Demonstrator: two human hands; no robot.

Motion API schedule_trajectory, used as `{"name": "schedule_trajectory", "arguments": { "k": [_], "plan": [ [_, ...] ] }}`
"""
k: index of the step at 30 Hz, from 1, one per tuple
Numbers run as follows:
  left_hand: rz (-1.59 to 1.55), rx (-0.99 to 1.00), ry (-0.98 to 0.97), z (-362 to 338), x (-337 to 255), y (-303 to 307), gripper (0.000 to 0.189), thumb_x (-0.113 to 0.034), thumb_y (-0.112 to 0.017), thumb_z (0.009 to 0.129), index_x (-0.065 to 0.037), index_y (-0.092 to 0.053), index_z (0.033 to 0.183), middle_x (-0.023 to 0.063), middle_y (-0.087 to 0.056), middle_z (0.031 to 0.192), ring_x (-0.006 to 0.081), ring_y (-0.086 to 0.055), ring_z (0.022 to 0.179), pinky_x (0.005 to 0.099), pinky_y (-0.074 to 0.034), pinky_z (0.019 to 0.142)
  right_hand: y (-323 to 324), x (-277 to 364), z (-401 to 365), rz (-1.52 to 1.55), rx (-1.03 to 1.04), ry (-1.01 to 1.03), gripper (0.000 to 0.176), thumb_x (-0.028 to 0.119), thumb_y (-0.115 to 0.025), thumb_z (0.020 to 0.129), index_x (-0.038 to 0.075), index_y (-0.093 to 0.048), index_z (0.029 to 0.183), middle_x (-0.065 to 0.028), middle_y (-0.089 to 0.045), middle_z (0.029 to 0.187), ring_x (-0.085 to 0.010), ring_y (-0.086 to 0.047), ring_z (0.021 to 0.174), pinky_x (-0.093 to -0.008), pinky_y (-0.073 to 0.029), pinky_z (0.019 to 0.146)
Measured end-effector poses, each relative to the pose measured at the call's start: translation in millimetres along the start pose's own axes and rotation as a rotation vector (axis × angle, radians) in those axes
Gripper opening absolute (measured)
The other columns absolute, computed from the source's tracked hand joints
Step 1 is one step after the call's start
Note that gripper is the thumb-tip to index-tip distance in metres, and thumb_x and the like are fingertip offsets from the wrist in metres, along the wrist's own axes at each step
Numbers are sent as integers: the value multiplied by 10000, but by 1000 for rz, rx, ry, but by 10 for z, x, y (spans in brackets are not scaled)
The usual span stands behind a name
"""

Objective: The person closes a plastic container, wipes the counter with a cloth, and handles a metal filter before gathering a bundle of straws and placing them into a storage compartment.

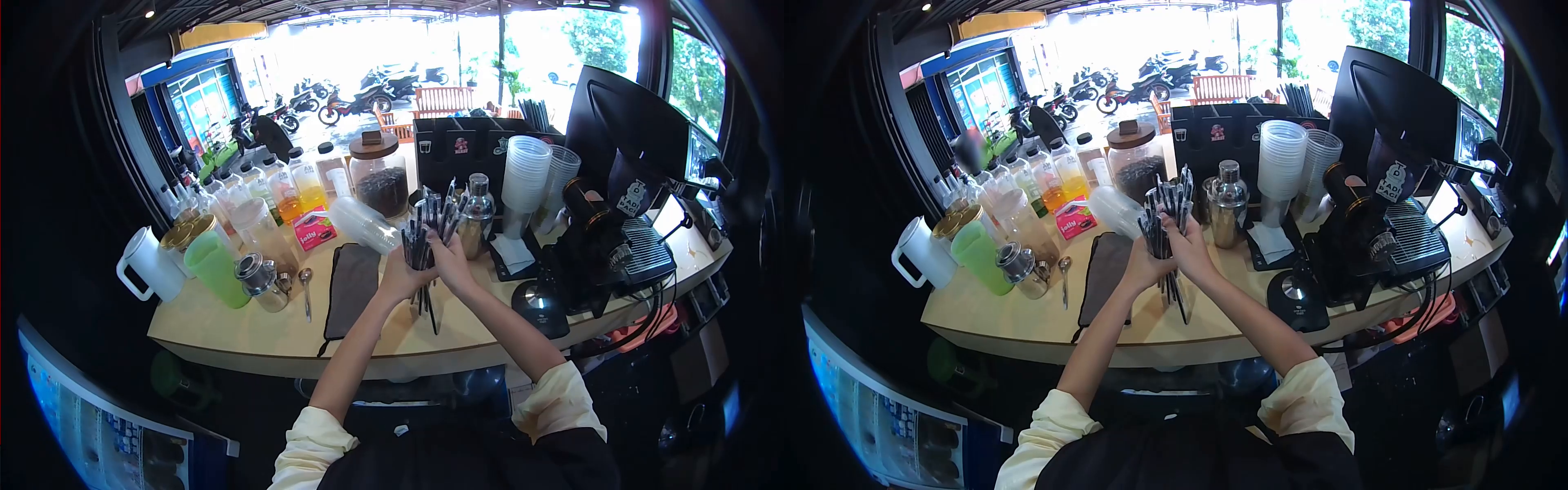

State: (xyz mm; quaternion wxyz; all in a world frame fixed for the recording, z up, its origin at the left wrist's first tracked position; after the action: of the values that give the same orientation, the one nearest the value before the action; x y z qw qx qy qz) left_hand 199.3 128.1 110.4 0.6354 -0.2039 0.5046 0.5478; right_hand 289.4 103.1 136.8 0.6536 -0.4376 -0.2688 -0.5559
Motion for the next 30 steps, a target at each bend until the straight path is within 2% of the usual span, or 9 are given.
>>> {"name": "schedule_trajectory", "arguments": {
  "k": [8, 11, 16, 17, 19, 23, 25, 28, 30],
  "plan": [
    [87, -218, -268, -5, -62, 2, 361, -134, -757, 649, -6, -602, 949, 103, -614, 801, 189, -624, 753, 333, -490, 703, 57, -83, 8, 79, -59, -59, 225, 168, -515, 946, 17, -594, 1093, -24, -636, 982, -78, -573, 906, -229, -448, 808],
    [152, -142, -104, 27, 84, -49, 360, -102, -715, 687, 3, -597, 1010, 78, -663, 884, 148, -631, 821, 306, -493, 735, 79, -124, 55, 130, -42, -76, 213, 179, -528, 937, 22, -612, 1054, -25, -639, 968, -87, -584, 884, -232, -453, 800],
    [32, -211, -109, 42, 72, -57, 300, -113, -695, 719, 9, -606, 978, 69, -666, 833, 150, -639, 790, 306, -499, 714, -3, -18, 102, 366, 38, -180, 257, 71, -469, 888, 34, -553, 1129, -37, -602, 1013, -102, -547, 967, -247, -405, 889],
    [7, -223, -102, 58, 106, -55, 288, -121, -692, 729, 10, -607, 971, 67, -665, 817, 148, -640, 780, 304, -500, 708, 12, -12, 108, 364, 37, -180, 257, 71, -469, 888, 34, -553, 1129, -37, -602, 1013, -102, -547, 967, -247, -405, 889],
    [3, -239, -96, 76, 72, -33, 267, -136, -691, 726, 9, -615, 937, 88, -664, 796, 153, -640, 751, 310, -499, 684, -72, 24, 110, 319, 187, -174, 407, 28, -424, 838, 1, -464, 1242, -105, -545, 1204, -165, -509, 1106, -308, -354, 992],
    [38, -189, -16, 140, -17, 71, 243, -149, -684, 736, 6, -626, 914, 99, -664, 795, 147, -636, 732, 309, -500, 677, -107, 175, 137, 181, 260, -184, 453, 55, -435, 834, 1, -424, 1283, -96, -518, 1230, -163, -496, 1113, -300, -347, 988],
    [19, -196, -74, 200, -22, 143, 235, -146, -681, 741, 5, -627, 913, 87, -665, 800, 139, -632, 728, 305, -497, 670, -122, 544, 206, -94, 255, -32, 501, 131, -490, 861, 14, -377, 1335, -99, -489, 1244, -170, -441, 1180, -307, -347, 984],
    [-22, -175, -129, 227, -53, 197, 212, -133, -678, 746, -3, -631, 908, 56, -664, 802, 109, -614, 711, 287, -489, 652, -159, 947, 461, -156, 250, 207, 598, 196, -514, 884, 25, -272, 1403, -152, -411, 1345, -227, -362, 1279, -346, -310, 1028],
    [-27, -85, -174, 247, -74, 149, 185, -84, -693, 761, -15, -609, 911, 14, -627, 804, 79, -582, 724, 257, -484, 684, -295, 1649, 367, -660, 153, 661, 533, 230, -497, 915, 26, -334, 1379, -183, -371, 1394, -292, -358, 1299, -391, -320, 1030]
  ]
}}
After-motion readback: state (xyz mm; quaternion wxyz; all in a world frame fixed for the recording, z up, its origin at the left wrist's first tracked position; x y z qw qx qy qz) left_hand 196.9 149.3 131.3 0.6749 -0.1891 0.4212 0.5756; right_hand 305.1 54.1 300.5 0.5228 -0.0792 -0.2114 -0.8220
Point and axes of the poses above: each hand's wrist, its own z-axis towards the middle knuckle, its own y-axis out of the back of the hand, x = y × z, the point moved 8 cm from there along z, towards the middle knuckle
